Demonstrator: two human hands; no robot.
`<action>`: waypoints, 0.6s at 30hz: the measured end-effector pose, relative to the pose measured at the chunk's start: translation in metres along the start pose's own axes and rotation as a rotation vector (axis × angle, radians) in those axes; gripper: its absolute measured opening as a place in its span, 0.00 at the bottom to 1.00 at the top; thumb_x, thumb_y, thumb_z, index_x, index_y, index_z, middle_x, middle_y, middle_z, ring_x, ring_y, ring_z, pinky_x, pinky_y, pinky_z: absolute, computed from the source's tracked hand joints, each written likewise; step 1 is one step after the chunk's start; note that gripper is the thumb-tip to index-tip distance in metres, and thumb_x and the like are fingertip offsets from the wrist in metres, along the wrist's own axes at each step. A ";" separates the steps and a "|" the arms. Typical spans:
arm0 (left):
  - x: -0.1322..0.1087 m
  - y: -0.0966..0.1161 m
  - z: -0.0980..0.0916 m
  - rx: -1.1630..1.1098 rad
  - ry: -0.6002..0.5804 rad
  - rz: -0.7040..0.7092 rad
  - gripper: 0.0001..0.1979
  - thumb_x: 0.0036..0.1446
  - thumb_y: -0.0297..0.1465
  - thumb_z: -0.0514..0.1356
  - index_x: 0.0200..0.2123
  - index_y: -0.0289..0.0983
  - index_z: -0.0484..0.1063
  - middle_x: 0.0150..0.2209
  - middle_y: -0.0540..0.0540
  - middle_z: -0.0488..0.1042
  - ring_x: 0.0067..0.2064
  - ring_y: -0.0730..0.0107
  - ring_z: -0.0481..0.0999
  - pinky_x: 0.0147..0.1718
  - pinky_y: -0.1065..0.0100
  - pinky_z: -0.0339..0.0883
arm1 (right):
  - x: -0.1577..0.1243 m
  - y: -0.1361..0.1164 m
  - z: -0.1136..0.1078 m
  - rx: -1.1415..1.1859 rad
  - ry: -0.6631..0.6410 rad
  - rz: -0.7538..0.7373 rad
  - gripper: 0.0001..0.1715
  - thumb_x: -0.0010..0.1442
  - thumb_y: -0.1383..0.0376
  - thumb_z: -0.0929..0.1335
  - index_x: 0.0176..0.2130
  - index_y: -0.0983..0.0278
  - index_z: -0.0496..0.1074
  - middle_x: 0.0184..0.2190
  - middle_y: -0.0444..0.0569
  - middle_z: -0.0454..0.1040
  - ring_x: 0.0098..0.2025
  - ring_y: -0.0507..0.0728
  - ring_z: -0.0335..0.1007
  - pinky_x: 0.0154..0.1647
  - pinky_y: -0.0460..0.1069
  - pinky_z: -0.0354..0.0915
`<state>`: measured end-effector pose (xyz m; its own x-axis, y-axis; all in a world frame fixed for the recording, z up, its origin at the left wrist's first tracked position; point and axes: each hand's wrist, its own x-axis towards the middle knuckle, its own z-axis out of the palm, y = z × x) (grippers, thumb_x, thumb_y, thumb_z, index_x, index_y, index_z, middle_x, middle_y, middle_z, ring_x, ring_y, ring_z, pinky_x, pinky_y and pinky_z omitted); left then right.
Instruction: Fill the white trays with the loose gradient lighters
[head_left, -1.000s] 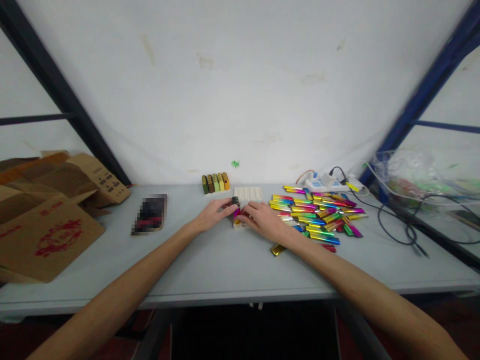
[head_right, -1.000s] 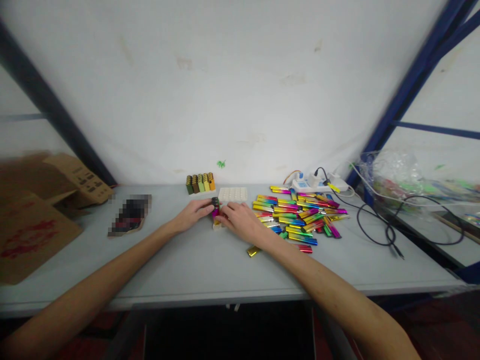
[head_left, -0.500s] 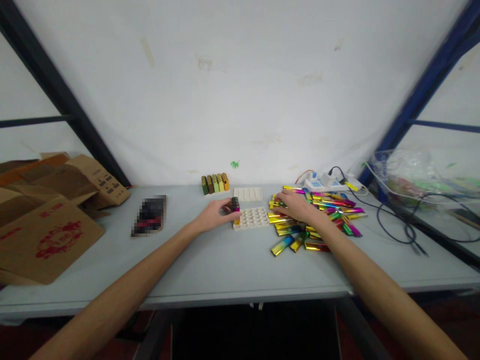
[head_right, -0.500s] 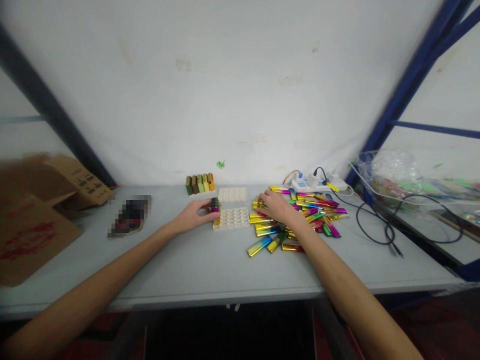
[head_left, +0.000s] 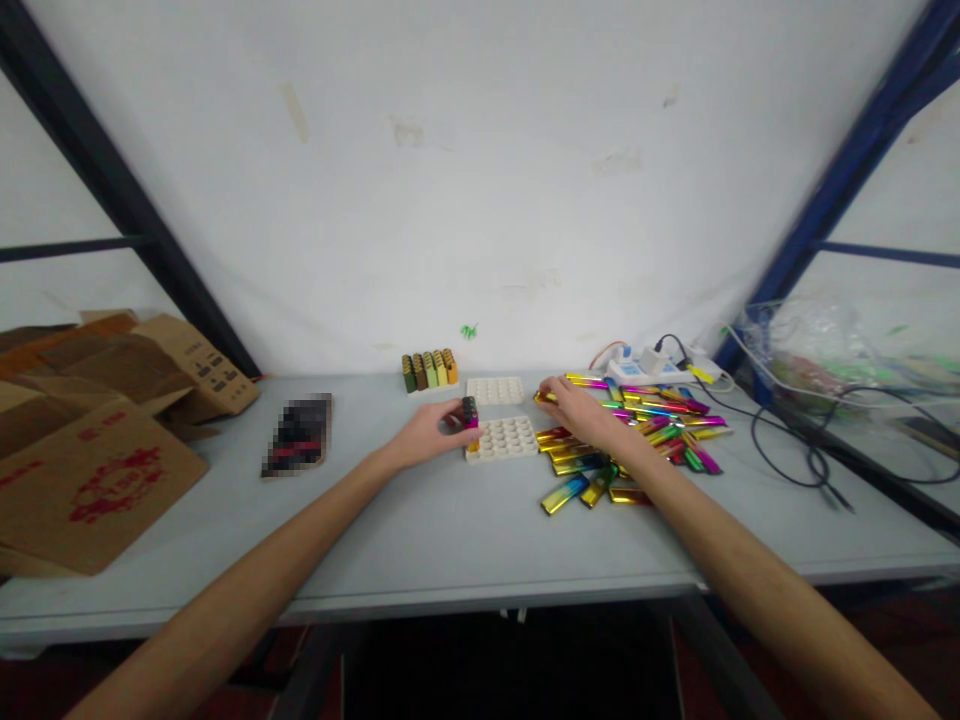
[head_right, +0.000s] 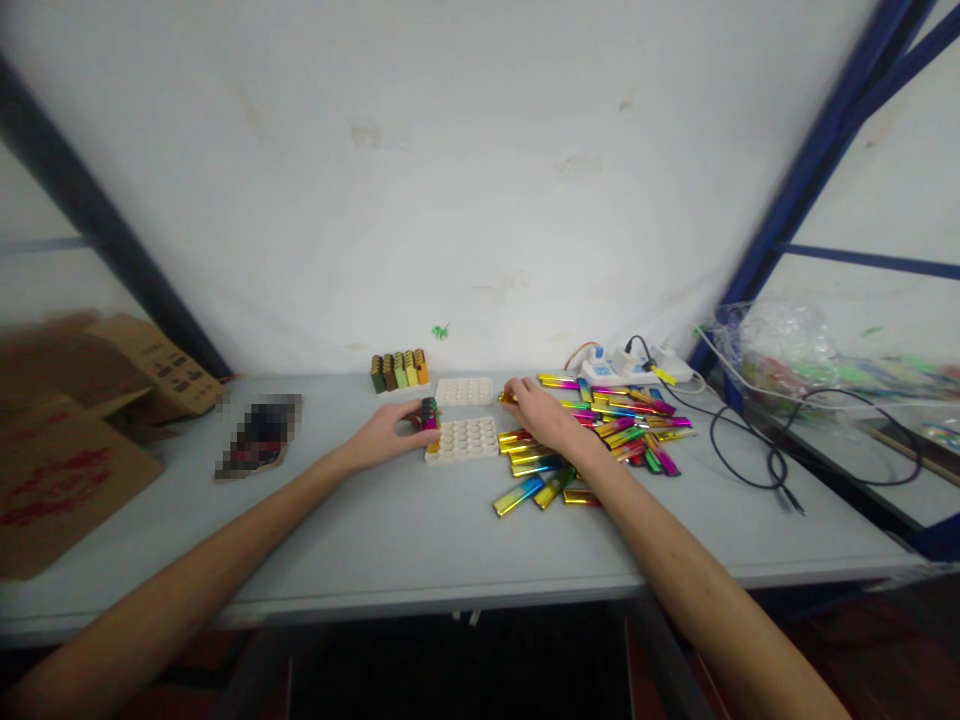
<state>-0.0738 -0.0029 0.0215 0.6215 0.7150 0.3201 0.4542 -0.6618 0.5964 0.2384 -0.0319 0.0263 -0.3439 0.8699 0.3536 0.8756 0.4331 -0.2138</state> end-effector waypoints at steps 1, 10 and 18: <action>0.000 0.000 0.000 0.001 0.000 0.001 0.22 0.60 0.50 0.64 0.43 0.37 0.77 0.39 0.46 0.81 0.39 0.62 0.79 0.41 0.65 0.72 | 0.001 -0.002 -0.001 0.031 0.039 0.022 0.17 0.73 0.61 0.63 0.56 0.67 0.69 0.44 0.57 0.78 0.44 0.59 0.76 0.45 0.50 0.67; 0.000 0.000 0.001 0.009 0.003 -0.007 0.23 0.59 0.50 0.64 0.44 0.36 0.77 0.39 0.46 0.81 0.38 0.63 0.78 0.40 0.65 0.72 | 0.001 -0.015 -0.010 0.280 0.217 0.039 0.18 0.69 0.55 0.66 0.48 0.63 0.79 0.37 0.51 0.82 0.35 0.58 0.76 0.39 0.49 0.66; 0.000 0.002 0.000 0.026 0.012 0.000 0.22 0.59 0.49 0.64 0.42 0.36 0.77 0.38 0.47 0.81 0.37 0.63 0.78 0.39 0.66 0.72 | 0.005 -0.018 0.000 0.574 0.167 0.091 0.23 0.61 0.47 0.71 0.28 0.64 0.73 0.24 0.43 0.69 0.29 0.53 0.64 0.32 0.48 0.60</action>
<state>-0.0728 -0.0037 0.0225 0.6139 0.7175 0.3291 0.4708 -0.6674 0.5770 0.2214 -0.0357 0.0318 -0.1774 0.8806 0.4394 0.5599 0.4575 -0.6908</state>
